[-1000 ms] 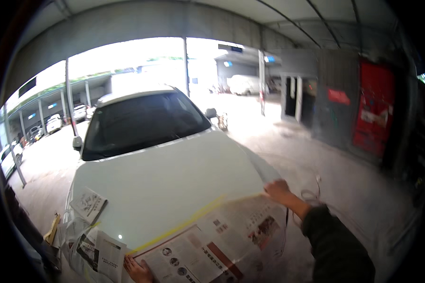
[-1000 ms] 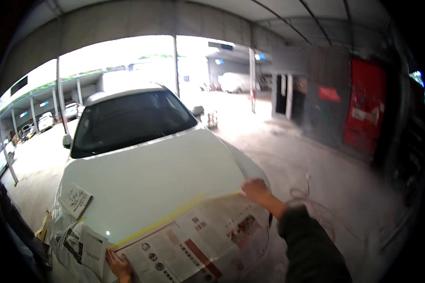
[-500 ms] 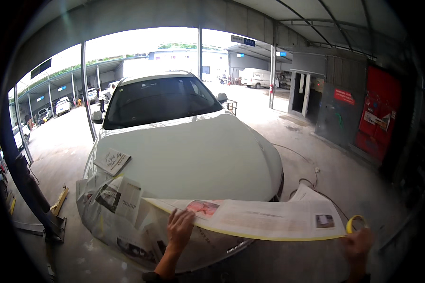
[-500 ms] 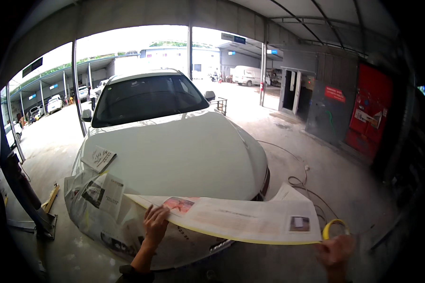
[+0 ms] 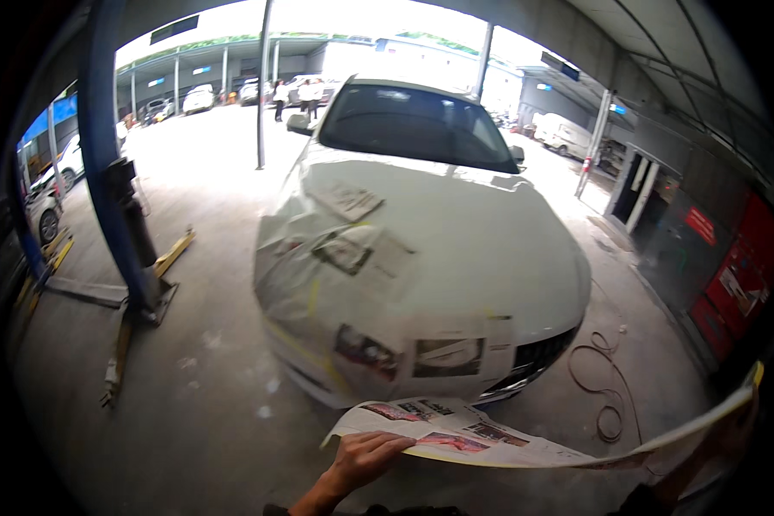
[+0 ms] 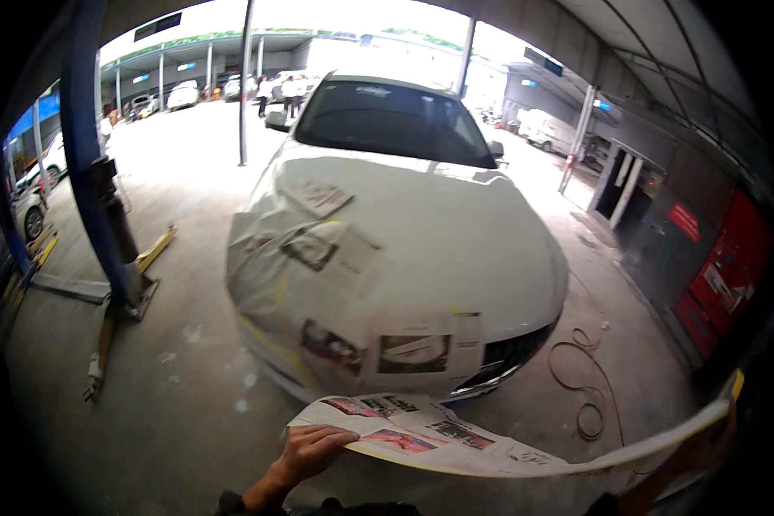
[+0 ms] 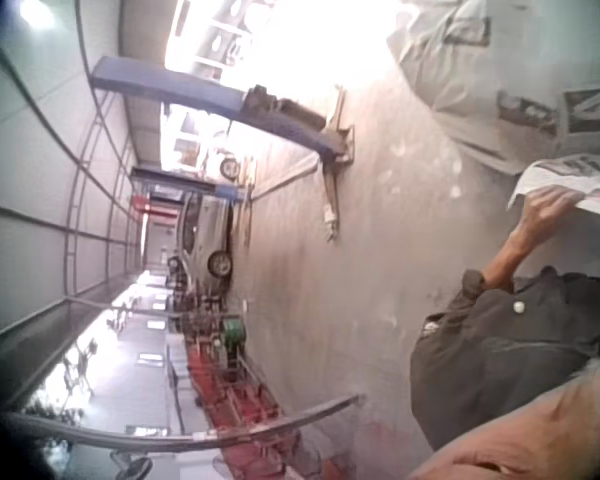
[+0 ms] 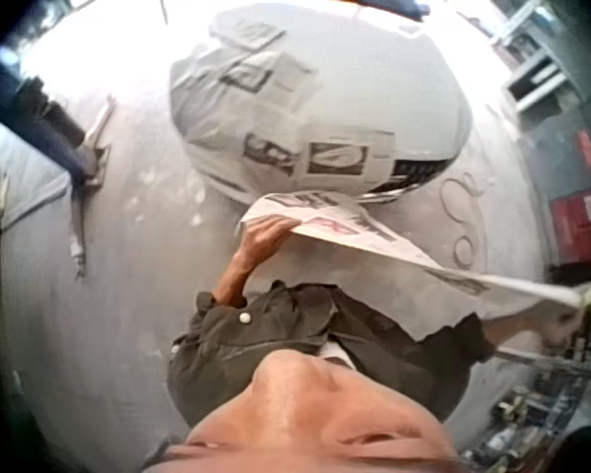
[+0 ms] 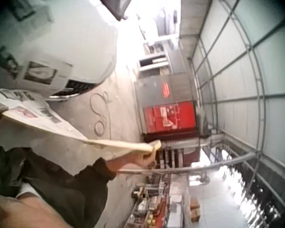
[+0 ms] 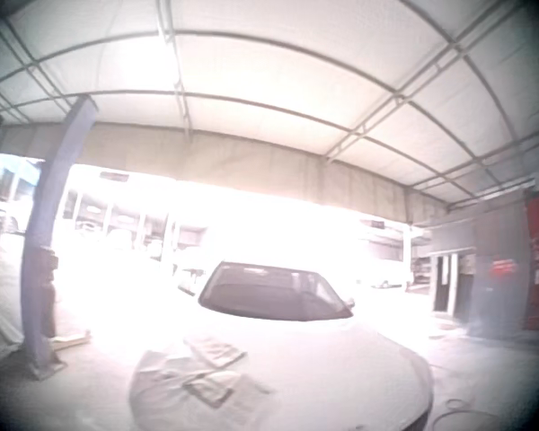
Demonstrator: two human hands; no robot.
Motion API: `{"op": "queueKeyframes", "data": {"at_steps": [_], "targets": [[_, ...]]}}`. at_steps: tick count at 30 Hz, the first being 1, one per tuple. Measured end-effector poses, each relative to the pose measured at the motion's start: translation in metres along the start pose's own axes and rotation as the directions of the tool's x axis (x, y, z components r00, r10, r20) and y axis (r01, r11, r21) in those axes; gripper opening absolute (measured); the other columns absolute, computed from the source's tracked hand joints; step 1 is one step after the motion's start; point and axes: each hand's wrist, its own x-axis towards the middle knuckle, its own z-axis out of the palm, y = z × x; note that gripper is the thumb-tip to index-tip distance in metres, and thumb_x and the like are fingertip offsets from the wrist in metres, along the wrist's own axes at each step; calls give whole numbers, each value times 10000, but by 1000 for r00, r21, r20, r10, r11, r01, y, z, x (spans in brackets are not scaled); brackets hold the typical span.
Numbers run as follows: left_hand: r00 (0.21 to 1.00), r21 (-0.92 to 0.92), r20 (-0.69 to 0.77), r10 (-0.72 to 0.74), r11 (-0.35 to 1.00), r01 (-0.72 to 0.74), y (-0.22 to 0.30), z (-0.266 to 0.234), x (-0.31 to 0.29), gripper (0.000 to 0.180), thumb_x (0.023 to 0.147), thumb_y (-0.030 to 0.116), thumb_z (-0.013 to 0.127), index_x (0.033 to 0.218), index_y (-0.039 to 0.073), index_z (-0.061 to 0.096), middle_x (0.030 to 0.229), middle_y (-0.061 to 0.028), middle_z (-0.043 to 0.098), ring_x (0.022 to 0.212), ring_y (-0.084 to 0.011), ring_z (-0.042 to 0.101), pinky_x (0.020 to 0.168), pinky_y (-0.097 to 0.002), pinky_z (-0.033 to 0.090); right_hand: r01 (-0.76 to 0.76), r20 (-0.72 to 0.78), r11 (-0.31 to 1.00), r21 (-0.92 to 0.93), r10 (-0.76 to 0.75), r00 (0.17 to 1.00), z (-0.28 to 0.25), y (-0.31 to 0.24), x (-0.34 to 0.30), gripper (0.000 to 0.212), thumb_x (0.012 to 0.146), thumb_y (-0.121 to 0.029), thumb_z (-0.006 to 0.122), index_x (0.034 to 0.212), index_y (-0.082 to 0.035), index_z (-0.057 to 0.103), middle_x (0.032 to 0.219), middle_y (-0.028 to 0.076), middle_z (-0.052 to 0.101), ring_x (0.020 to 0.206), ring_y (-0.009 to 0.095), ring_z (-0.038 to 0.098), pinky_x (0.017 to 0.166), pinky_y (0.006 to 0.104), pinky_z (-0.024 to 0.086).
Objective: The person covers the front of a white car with newspaper and secures it with yellow masking tape. They work on the hood, front bumper, and wheel arches, smoothing the paper and applying tape to hold it in place.
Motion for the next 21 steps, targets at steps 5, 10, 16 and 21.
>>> {"op": "queueKeyframes", "data": {"at_steps": [5, 10, 16, 21], "targets": [[938, 187, -123, -324, 921, 343, -12, -137, -135, 209, 781, 35, 731, 981, 96, 720, 877, -92, 737, 765, -276, 722, 656, -366, 567, -153, 185, 725, 672, 37, 982, 42, -219, -51, 186, 984, -70, 607, 1106, 26, 709, 1078, 103, 719, 966, 170, 657, 908, 304, 514], [777, 312, -434, -456, 733, 604, -25, -267, -226, 142, 824, 57, 734, 961, 86, 712, 855, -112, 724, 749, -314, 705, 655, -383, 545, -1, 235, 513, 858, -390, 890, -35, -455, -68, 117, 919, -55, 632, 982, -27, 727, 750, 115, 699, 612, 199, 650, 606, 303, 504], [745, 504, -508, -431, 553, 664, -58, -399, -256, 64, 872, 114, 728, 855, 70, 686, 789, -108, 691, 686, -309, 667, 603, -397, 504, -160, 374, 363, 918, -657, 655, -67, -615, -104, 83, 834, -64, 656, 817, -1, 708, 707, 164, 677, 611, 277, 684, 566, 342, 516], [839, 715, -298, -455, 477, 512, -109, -477, -225, 187, 876, 200, 732, 764, 86, 635, 647, -63, 579, 577, -266, 585, 510, -385, 426, -549, 698, 433, 715, -492, 521, 45, -632, -173, 195, 853, -115, 635, 740, 28, 705, 565, 34, 602, 548, 83, 542, 517, 270, 413]]}}
